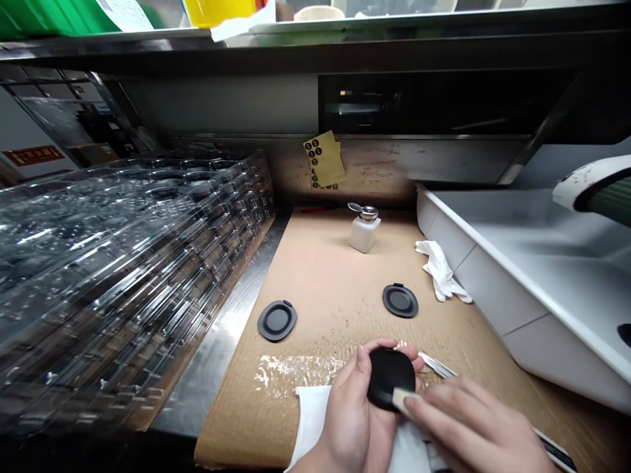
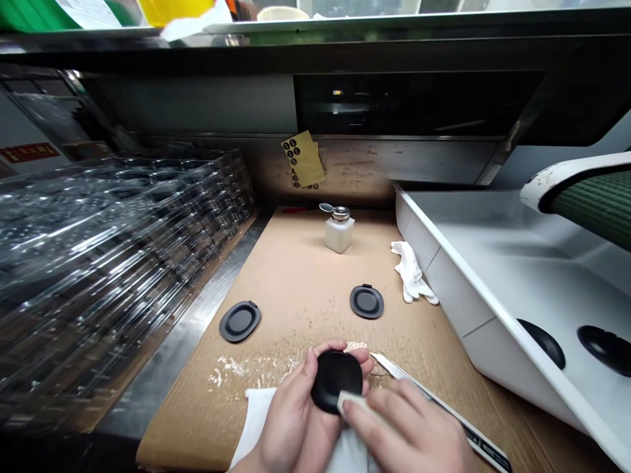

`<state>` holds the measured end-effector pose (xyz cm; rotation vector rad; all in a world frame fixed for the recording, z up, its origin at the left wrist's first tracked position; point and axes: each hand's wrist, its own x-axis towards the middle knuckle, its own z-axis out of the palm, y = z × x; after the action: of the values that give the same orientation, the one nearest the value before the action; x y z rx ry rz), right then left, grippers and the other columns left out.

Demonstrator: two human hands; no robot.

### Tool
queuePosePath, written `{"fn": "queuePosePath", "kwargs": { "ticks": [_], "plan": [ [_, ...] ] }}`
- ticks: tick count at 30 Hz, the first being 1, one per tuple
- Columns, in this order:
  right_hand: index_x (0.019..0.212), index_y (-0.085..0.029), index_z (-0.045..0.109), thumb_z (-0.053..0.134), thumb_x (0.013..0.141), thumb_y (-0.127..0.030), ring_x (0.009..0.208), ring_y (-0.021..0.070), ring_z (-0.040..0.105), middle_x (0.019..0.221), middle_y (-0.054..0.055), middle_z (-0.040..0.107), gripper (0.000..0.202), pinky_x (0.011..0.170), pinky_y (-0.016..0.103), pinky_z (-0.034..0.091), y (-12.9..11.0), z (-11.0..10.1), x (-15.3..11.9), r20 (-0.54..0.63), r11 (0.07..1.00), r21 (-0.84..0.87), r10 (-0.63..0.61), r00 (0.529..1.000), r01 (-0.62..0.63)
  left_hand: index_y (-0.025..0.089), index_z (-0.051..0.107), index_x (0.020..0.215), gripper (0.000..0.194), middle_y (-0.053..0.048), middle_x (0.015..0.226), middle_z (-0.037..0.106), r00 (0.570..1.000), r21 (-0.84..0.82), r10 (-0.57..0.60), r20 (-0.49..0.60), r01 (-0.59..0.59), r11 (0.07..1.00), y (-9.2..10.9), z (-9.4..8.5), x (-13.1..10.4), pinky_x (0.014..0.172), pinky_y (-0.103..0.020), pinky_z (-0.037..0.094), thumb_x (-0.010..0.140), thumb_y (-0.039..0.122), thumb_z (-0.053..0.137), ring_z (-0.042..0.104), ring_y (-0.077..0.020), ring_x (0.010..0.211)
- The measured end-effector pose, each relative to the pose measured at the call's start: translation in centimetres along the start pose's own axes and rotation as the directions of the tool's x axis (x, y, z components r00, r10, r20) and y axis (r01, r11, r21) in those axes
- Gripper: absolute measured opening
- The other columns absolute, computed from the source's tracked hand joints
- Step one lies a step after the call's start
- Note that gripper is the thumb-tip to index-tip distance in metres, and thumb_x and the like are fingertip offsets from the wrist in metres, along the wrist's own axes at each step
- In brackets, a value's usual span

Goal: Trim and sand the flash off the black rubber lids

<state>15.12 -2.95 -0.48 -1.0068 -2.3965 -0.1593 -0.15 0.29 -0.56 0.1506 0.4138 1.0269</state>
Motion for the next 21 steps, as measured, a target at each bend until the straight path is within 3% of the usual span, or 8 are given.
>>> {"fn": "queuePosePath", "kwargs": {
  "ticks": [4, 6, 10, 15, 21],
  "plan": [
    [0.111, -0.021, 0.054, 0.049, 0.082, -0.015, 0.075, 0.0112, 0.053, 0.089, 0.006, 0.061, 0.03, 0.063, 0.022, 0.045, 2.0, -0.9, 1.8, -0.046, 0.991, -0.002, 0.131, 0.99, -0.131, 0.012, 0.057, 0.092, 0.03, -0.012, 0.095, 0.062, 1.0, 0.034, 0.019, -0.003, -0.019, 0.999, 0.1, 0.2, -0.1, 0.087, -0.041, 0.038, 0.087, 0.034, 0.037, 0.056, -0.025, 0.096],
    [0.109, -0.022, 0.055, 0.05, 0.081, -0.015, 0.072, 0.0104, 0.052, 0.086, 0.004, 0.06, 0.03, 0.061, 0.022, 0.045, 2.3, -1.0, 2.2, -0.038, 0.99, 0.003, 0.138, 0.99, -0.138, 0.013, 0.057, 0.093, 0.028, -0.01, 0.094, 0.061, 0.999, 0.051, 0.027, -0.024, -0.025, 0.998, 0.2, 0.1, -0.2, 0.087, -0.039, 0.038, 0.087, 0.032, 0.038, 0.056, -0.0228, 0.096],
    [0.113, -0.02, 0.054, 0.049, 0.08, -0.013, 0.075, 0.0104, 0.055, 0.085, 0.005, 0.061, 0.033, 0.064, 0.02, 0.046, 0.8, -0.7, 1.1, -0.048, 0.989, 0.044, 0.143, 0.989, -0.141, 0.012, 0.056, 0.092, 0.029, -0.013, 0.096, 0.061, 1.0, 0.014, 0.026, 0.009, -0.026, 1.0, 0.1, 0.0, -0.4, 0.087, -0.039, 0.037, 0.087, 0.034, 0.038, 0.056, -0.0236, 0.096],
    [0.108, -0.017, 0.057, 0.053, 0.077, -0.014, 0.07, 0.0107, 0.056, 0.081, 0.005, 0.062, 0.031, 0.061, 0.02, 0.047, -0.5, -0.5, 0.2, -0.051, 0.999, 0.017, 0.051, 0.997, -0.05, 0.011, 0.055, 0.094, 0.032, -0.016, 0.096, 0.063, 1.0, 0.017, 0.026, 0.013, -0.027, 1.0, -0.1, 0.1, -0.4, 0.088, -0.041, 0.036, 0.086, 0.037, 0.038, 0.058, -0.0247, 0.094],
    [0.114, -0.024, 0.053, 0.052, 0.079, -0.014, 0.074, 0.0105, 0.055, 0.084, 0.004, 0.06, 0.036, 0.063, 0.022, 0.046, 1.7, -0.5, 1.4, -0.075, 0.978, 0.026, 0.208, 0.975, -0.206, 0.013, 0.057, 0.092, 0.028, -0.009, 0.093, 0.062, 0.999, 0.037, 0.033, -0.018, -0.033, 0.999, 0.0, 0.1, -0.5, 0.087, -0.038, 0.038, 0.087, 0.032, 0.038, 0.057, -0.0185, 0.089]
  ]
}}
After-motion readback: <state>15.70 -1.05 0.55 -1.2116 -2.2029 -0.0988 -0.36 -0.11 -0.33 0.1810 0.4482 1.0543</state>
